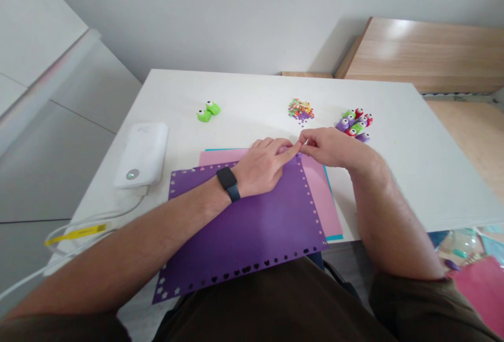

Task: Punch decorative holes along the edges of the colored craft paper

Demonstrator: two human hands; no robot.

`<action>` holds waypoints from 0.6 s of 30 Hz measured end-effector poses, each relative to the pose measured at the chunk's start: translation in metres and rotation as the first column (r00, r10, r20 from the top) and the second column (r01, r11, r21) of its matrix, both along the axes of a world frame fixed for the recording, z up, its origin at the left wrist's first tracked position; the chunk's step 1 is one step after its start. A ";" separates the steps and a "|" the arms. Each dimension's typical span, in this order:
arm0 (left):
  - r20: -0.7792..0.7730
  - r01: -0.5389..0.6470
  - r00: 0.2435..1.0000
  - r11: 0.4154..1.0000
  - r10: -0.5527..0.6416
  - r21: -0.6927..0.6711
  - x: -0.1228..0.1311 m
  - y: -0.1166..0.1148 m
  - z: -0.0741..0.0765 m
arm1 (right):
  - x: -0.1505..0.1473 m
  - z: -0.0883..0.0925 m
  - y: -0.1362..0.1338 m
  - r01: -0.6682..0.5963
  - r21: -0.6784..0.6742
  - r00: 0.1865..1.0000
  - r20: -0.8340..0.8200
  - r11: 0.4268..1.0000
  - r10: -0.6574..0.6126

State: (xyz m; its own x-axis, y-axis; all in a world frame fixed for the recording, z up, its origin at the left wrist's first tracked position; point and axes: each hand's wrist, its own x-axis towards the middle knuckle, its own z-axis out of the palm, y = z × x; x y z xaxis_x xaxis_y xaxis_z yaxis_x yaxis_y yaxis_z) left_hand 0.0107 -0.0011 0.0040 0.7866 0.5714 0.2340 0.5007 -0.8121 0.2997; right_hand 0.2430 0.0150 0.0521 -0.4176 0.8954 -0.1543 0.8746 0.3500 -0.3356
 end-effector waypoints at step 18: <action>-0.006 -0.007 1.000 1.000 0.007 0.016 0.004 -0.001 0.004 | -0.001 -0.004 0.003 0.000 -0.030 0.999 -0.034 1.000 -0.001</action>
State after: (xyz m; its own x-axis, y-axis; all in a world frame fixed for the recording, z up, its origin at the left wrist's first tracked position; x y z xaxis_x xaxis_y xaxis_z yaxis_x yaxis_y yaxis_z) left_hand 0.0143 -0.0019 0.0076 0.7843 0.5728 0.2383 0.5081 -0.8135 0.2831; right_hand 0.2422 0.0185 0.0477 -0.4223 0.8910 -0.1665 0.8626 0.3386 -0.3757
